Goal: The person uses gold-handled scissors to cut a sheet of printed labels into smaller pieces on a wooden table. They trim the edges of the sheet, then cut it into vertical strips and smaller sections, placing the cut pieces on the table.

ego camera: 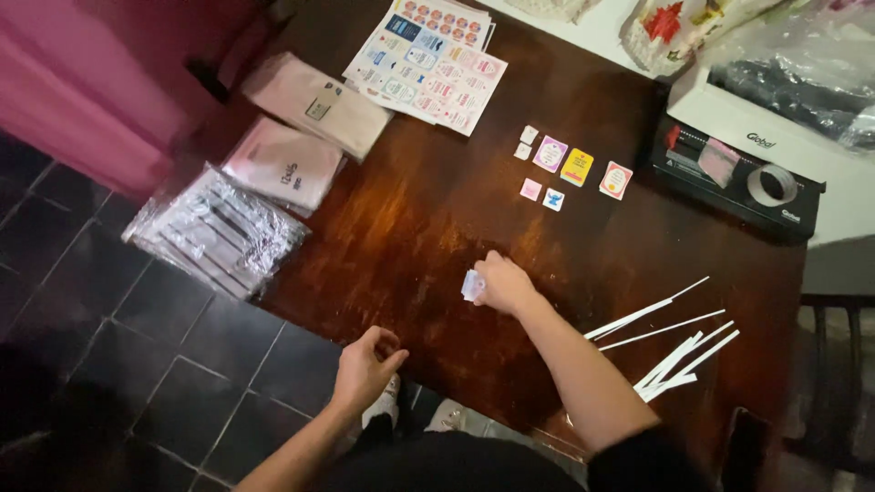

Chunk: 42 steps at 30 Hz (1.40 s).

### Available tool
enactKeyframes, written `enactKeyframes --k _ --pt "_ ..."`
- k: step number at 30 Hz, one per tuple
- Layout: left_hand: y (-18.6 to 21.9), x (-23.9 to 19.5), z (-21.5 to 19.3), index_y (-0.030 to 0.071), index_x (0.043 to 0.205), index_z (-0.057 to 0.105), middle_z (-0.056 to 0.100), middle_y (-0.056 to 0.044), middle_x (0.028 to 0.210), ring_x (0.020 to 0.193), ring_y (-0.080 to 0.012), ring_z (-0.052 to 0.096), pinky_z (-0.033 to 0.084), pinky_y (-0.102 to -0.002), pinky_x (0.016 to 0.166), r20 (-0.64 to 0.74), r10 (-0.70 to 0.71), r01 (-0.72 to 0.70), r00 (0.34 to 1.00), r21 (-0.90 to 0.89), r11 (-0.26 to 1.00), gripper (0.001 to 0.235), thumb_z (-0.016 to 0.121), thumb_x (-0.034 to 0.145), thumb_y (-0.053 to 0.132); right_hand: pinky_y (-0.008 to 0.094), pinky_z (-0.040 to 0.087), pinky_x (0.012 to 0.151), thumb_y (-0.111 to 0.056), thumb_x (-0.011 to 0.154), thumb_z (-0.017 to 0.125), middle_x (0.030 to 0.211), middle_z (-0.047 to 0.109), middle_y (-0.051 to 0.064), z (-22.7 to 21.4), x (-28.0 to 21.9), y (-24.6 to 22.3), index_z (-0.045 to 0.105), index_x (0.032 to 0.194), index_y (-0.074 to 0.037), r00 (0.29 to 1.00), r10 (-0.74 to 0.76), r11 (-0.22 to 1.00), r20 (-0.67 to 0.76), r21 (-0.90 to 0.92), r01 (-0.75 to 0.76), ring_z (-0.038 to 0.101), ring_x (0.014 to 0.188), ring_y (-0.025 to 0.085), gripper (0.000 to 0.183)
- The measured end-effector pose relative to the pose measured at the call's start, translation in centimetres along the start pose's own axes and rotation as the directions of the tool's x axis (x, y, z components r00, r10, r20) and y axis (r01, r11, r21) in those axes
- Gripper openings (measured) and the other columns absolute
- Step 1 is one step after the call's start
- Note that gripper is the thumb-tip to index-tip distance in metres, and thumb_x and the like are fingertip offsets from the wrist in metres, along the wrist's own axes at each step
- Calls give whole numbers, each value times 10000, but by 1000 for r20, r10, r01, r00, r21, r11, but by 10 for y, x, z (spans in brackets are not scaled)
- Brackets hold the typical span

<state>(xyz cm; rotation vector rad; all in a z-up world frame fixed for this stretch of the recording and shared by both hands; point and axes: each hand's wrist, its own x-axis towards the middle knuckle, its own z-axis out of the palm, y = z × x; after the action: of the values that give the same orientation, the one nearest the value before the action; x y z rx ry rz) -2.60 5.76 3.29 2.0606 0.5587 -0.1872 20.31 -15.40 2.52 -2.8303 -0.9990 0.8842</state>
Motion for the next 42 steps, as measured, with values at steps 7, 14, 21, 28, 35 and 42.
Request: enactKeyframes --k 7,14,21,28,35,42 --pt "16 20 3 64 1075 690 735 -101 856 686 -248 693 563 -386 667 82 14 -12 997 -30 999 328 807 821 237 430 565 802 -189 972 659 1073 633 102 17 -29 2 589 1058 -88 873 125 990 -471 7 -138 647 1036 311 150" --pt "23 89 63 58 1216 644 741 -88 1073 969 -198 700 562 -358 864 180 209 -108 961 -452 886 437 795 853 250 414 569 684 -120 877 681 959 696 88 10 -47 -4 584 1095 -79 836 355 812 -419 581 -54 684 862 267 243" --pt "82 113 101 55 1389 560 680 -100 1327 1169 -233 662 524 -377 1027 593 333 567 733 -803 183 417 470 1013 211 378 582 800 -286 817 801 1050 726 97 -6 -97 -56 579 1326 -65 865 411 518 -288 854 38 731 909 252 597" --pt "62 121 111 23 1308 606 667 -131 1105 966 -257 659 561 -421 835 659 493 592 568 -743 312 291 503 1110 211 545 312 1057 -590 403 863 1460 520 221 -18 -125 -44 338 1528 -29 700 -78 996 -710 -90 20 467 1336 389 1363" --pt "85 110 97 116 1374 570 668 -59 1109 957 -187 652 556 -364 808 748 432 618 503 -661 426 349 498 1054 236 501 331 1123 -268 641 933 1370 556 199 -29 -131 -49 281 1555 -71 868 89 929 -489 355 105 491 1300 387 1140" --pt "88 114 101 139 1477 527 645 -55 1266 1125 -204 634 543 -372 925 767 301 713 567 -640 286 466 492 1082 385 474 389 1150 -190 691 879 1276 632 166 -22 -125 -50 274 1605 -153 867 156 898 -473 434 75 577 1239 369 1097"
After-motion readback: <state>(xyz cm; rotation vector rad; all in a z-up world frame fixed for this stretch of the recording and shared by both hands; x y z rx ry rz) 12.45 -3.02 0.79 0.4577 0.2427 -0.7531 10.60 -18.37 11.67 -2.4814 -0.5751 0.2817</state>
